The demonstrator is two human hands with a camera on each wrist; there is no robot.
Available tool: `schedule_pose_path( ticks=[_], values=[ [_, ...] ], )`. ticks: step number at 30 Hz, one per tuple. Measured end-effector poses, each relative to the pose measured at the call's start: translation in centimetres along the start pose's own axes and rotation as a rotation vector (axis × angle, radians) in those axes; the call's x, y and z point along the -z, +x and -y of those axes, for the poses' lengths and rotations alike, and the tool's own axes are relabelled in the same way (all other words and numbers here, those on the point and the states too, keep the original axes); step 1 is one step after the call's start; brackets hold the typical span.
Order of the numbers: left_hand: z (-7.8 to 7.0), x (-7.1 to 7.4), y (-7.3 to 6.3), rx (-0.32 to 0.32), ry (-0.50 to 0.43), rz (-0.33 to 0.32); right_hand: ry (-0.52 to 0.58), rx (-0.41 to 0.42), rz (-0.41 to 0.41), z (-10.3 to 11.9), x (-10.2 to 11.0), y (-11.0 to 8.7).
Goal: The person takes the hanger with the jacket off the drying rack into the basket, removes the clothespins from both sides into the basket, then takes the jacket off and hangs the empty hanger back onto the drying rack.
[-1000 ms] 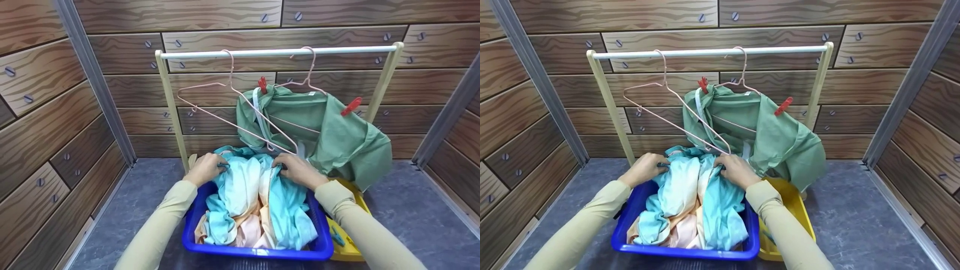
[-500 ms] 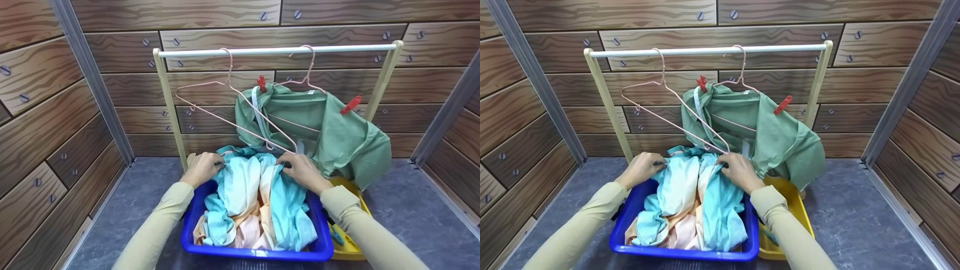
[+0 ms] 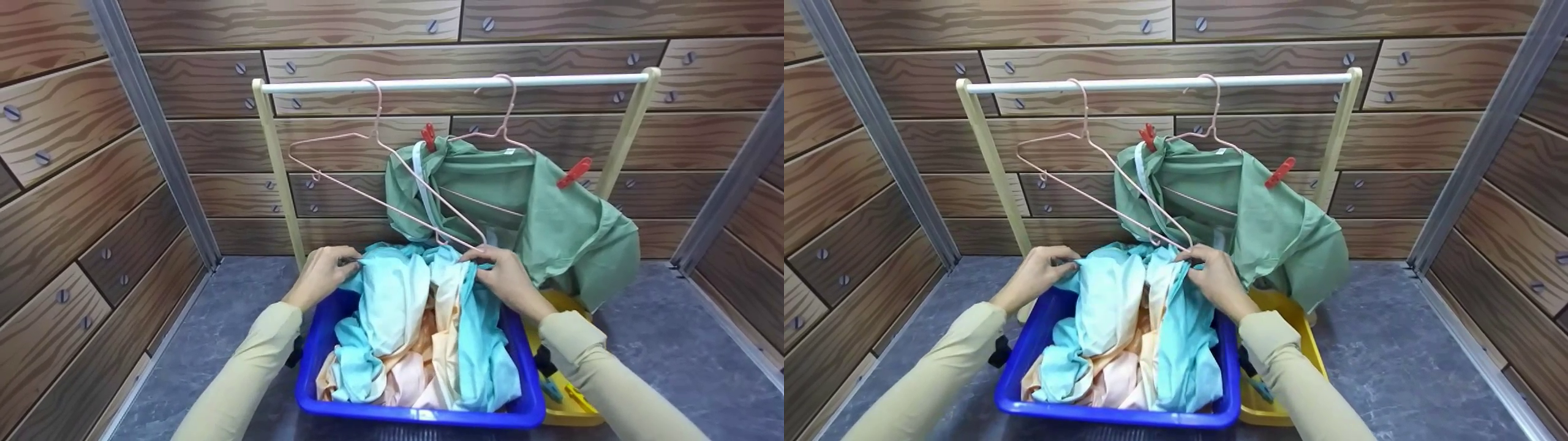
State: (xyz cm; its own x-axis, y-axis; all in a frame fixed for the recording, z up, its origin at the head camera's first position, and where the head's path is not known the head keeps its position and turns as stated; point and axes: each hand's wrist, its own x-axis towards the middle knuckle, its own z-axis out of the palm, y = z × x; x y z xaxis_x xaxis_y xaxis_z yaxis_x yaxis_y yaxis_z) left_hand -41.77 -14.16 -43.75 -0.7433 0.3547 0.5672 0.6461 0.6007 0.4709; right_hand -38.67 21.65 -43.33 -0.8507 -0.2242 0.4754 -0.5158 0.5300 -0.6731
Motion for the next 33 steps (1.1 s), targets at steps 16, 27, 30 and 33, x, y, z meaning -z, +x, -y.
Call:
schedule_pose_path(
  ticks=[16, 27, 30, 33],
  values=[
    [-0.7, 1.6, -0.2, 0.053, -0.303, -0.147, 0.138, 0.043, -0.091, 4.9, 1.6, -1.2],
    [-2.1, 2.4, -0.4, 0.080, -0.371, -0.238, 0.296, -0.028, -0.109, 5.0, 2.2, -2.0],
    [-3.8, 3.2, -0.8, 0.079, -0.385, -0.239, 0.281, -0.013, -0.113, 5.3, 2.4, -2.3],
    [-5.2, 3.9, -1.2, 0.087, -0.397, -0.243, 0.285, -0.014, -0.117, 5.5, 2.6, -2.5]
  ],
)
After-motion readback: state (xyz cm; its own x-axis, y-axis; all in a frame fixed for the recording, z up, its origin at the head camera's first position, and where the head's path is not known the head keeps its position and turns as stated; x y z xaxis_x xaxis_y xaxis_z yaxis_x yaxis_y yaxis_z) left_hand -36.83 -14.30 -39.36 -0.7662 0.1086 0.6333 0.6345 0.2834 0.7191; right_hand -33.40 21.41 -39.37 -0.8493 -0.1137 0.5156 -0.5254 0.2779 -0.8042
